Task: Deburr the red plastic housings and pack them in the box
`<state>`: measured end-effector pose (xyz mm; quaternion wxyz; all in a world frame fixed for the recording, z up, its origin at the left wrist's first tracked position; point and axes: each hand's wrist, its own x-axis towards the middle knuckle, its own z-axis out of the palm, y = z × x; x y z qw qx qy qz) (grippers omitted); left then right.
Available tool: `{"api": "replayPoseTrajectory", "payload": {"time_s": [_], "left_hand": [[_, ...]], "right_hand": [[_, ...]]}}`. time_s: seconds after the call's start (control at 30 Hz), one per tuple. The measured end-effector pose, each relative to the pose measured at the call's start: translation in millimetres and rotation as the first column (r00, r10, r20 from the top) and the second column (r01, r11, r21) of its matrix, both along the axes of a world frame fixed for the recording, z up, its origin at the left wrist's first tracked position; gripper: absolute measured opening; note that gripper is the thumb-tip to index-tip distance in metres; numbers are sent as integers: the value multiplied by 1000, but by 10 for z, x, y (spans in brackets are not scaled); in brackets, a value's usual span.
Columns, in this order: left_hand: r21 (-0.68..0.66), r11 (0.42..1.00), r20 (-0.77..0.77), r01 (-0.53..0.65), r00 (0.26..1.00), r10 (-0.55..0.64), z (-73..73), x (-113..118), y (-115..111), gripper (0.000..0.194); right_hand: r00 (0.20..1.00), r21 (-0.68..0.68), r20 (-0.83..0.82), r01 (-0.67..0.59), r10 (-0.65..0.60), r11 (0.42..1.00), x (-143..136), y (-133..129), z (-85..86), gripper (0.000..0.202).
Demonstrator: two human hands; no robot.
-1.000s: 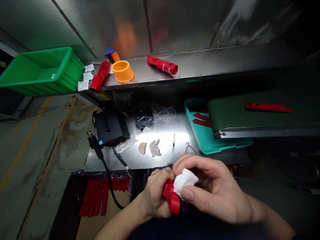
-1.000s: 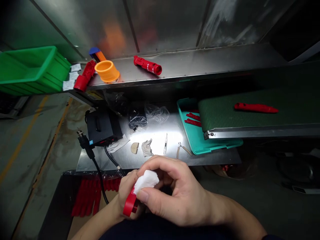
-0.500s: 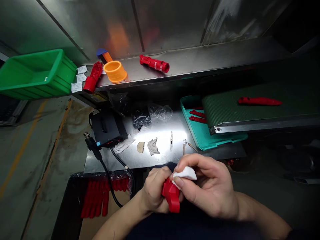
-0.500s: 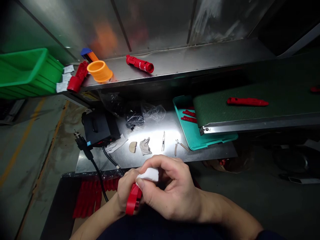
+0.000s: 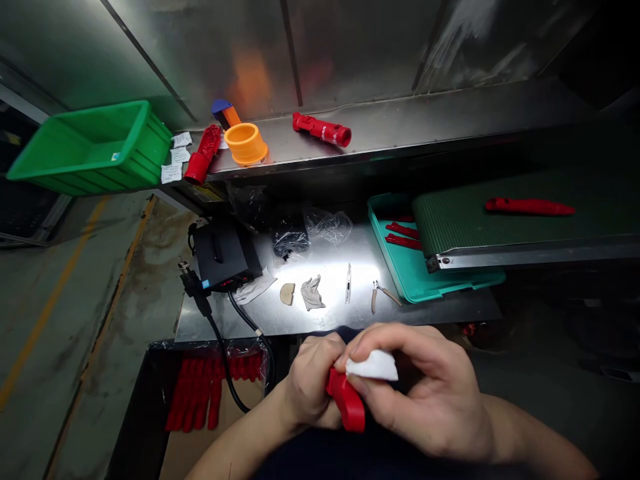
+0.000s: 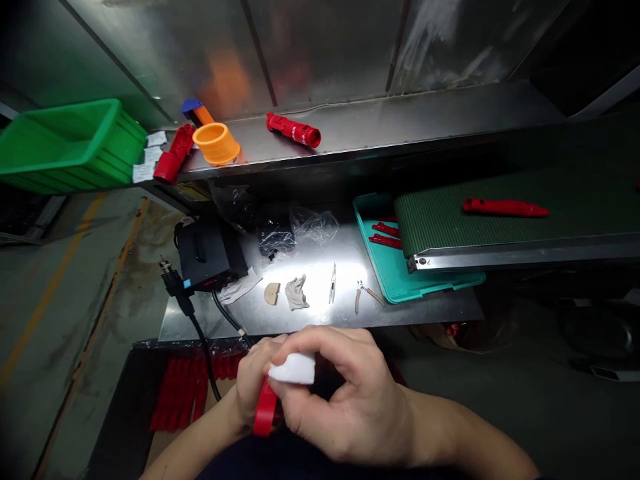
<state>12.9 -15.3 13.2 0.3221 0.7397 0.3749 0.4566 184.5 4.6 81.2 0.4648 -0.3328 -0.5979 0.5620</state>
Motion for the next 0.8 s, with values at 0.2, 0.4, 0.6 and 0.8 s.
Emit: {"api": "replayPoseTrajectory", "payload": {"time_s": [0.2, 0.4, 0.6, 0.8], "left_hand": [[-93, 995, -11, -34, 999, 33, -3, 10, -23, 10], [-643, 766, 157, -10, 977, 145, 80, 72, -15, 17], [-841, 537, 189, 69, 967, 171, 114, 111, -13, 39], [-812, 584, 138, 16, 976, 166, 111, 127, -40, 28]], "right_hand": [[988, -353, -120, 49, -97, 934, -57, 125, -189, 7], [936, -371, -219, 181, -275, 911, -15, 267, -397, 14], [929, -217, -190, 276, -318, 937, -57, 202, -327, 14], [971, -28, -95, 219, -220, 975, -35, 183, -309, 18]]}}
